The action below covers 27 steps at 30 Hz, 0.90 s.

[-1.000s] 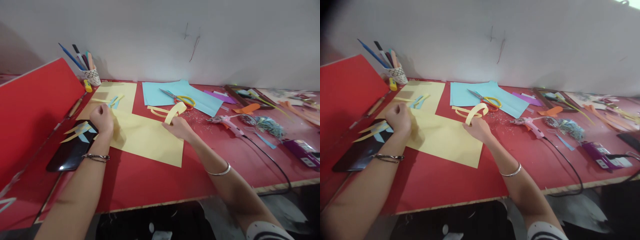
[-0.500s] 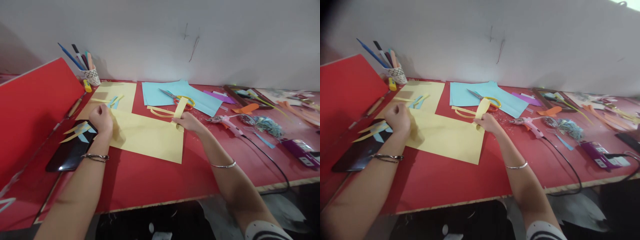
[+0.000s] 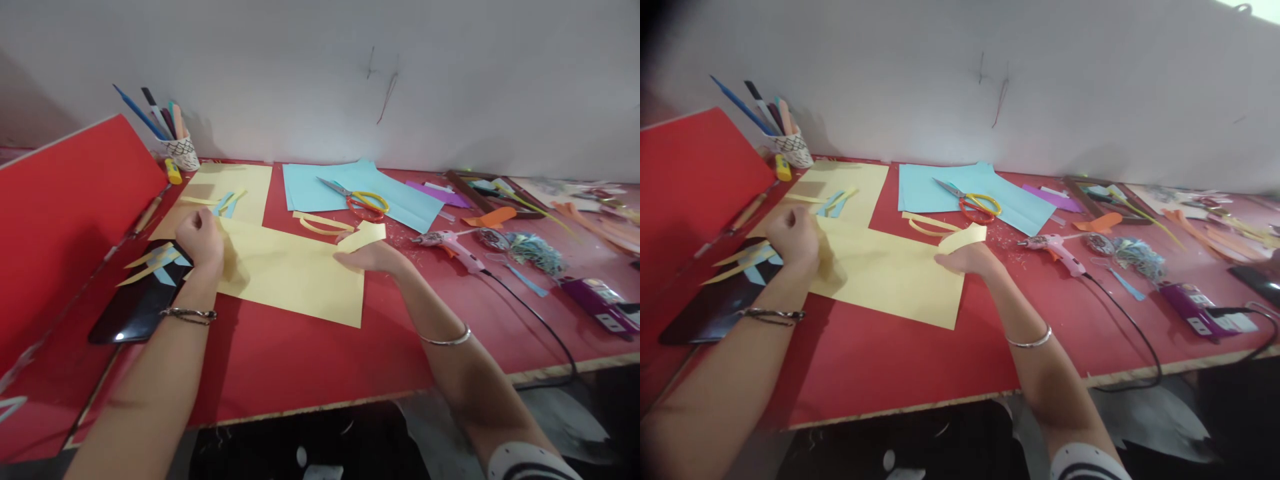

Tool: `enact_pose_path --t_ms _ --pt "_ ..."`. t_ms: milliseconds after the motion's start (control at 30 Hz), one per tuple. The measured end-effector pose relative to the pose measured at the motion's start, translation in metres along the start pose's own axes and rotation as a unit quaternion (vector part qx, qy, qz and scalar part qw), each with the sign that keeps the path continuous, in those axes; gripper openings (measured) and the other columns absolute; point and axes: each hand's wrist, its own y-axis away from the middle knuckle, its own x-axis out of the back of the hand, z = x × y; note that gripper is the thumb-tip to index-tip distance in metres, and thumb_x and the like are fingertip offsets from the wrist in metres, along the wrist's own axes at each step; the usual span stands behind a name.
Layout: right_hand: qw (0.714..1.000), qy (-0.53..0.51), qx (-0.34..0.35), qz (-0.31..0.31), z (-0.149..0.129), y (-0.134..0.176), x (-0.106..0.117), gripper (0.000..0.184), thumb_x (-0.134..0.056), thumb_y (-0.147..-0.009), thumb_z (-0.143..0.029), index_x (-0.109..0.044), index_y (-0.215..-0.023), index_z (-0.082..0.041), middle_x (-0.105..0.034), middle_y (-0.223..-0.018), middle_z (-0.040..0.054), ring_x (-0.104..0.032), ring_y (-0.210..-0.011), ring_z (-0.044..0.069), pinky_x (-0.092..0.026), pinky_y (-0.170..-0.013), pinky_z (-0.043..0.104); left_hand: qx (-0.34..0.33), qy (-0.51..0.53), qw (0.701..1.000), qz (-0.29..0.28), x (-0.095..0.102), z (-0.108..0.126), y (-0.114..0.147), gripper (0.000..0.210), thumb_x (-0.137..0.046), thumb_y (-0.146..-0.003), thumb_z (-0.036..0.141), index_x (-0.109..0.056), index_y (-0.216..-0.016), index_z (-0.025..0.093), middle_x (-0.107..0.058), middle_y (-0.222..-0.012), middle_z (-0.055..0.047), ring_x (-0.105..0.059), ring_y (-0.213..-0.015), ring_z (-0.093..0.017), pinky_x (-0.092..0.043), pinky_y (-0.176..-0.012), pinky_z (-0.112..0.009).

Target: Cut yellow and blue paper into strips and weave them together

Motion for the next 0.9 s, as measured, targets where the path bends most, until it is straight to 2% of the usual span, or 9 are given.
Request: enact_pose_path --t_ms 67,167,300,400,533,700,900 --pt "1.000 -0.004 -0.008 -0.004 0.002 -0.001 0.001 0.010 -0.048 -0.068 -0.017 -0.056 -0.074 -0.017 -0.060 -0.070 0.0027 -0.053 -0.063 0.014 -0.038 -0.054 0.023 -0.001 0.001 1.000 0.002 0.000 0.000 0.000 0.033 -0.041 -0.071 0.010 -0.027 -0.042 0.017 -0.020 -0.044 0.008 -0.020 -0.047 -0.006 -0.016 -0.048 -0.024" --pt "1.000 -0.014 -0.011 -0.002 0.004 -0.004 0.003 0.014 -0.043 -0.068 -0.013 -0.055 -0.072 -0.015 -0.060 -0.071 0.0045 -0.053 -0.064 0.014 -0.037 -0.053 0.022 -0.001 0.004 1.000 0.005 0.000 -0.001 -0.001 0.034 -0.041 -0.071 0.010 -0.026 -0.042 0.017 -0.019 -0.044 0.008 -0.020 -0.047 -0.005 -0.015 -0.047 -0.024" --pt "1.000 -0.013 -0.014 0.003 0.003 -0.004 0.002 0.010 -0.045 -0.071 -0.021 -0.053 -0.068 -0.016 -0.059 -0.072 0.0041 -0.053 -0.066 0.014 -0.036 -0.054 0.023 -0.004 0.010 1.000 0.010 -0.001 -0.001 -0.002 0.034 -0.041 -0.071 0.010 -0.025 -0.043 0.018 -0.018 -0.045 0.008 -0.019 -0.047 -0.005 -0.014 -0.047 -0.025" --pt "1.000 0.012 -0.014 0.011 0.002 -0.003 0.002 0.017 -0.051 -0.070 -0.031 -0.049 -0.062 -0.016 -0.056 -0.068 0.0036 -0.052 -0.065 0.015 -0.034 -0.053 0.024 -0.009 0.016 1.000 0.015 -0.001 -0.001 -0.002 0.033 -0.040 -0.072 0.009 -0.024 -0.044 0.018 -0.018 -0.046 0.008 -0.019 -0.047 -0.005 -0.015 -0.047 -0.024" --pt "1.000 0.003 -0.011 -0.006 0.007 -0.005 0.005 0.021 -0.048 -0.073 -0.027 -0.044 -0.055 -0.016 -0.051 -0.060 0.0013 -0.049 -0.058 0.012 -0.031 -0.051 0.023 -0.007 0.019 1.000 0.014 -0.001 0.000 -0.002 0.033 -0.040 -0.072 0.009 -0.025 -0.044 0.018 -0.019 -0.045 0.008 -0.019 -0.047 -0.005 -0.015 -0.047 -0.024" --pt "1.000 -0.022 -0.014 -0.006 0.011 -0.009 0.006 0.027 -0.045 -0.076 -0.024 -0.041 -0.051 -0.016 -0.051 -0.059 0.0007 -0.047 -0.055 0.010 -0.031 -0.051 0.023 -0.008 0.019 1.000 0.012 -0.001 -0.001 -0.002 0.034 -0.040 -0.072 0.010 -0.024 -0.043 0.018 -0.018 -0.045 0.008 -0.018 -0.047 -0.006 -0.014 -0.047 -0.025" --pt "0.997 -0.058 -0.046 0.007 0.018 -0.008 0.015 0.027 -0.043 -0.078 -0.024 -0.047 -0.053 -0.015 -0.054 -0.058 0.0027 -0.049 -0.055 0.011 -0.034 -0.051 0.022 -0.003 0.031 0.999 0.018 -0.001 -0.001 -0.002 0.033 -0.039 -0.073 0.011 -0.024 -0.045 0.018 -0.020 -0.046 0.007 -0.020 -0.048 -0.006 -0.016 -0.048 -0.024"
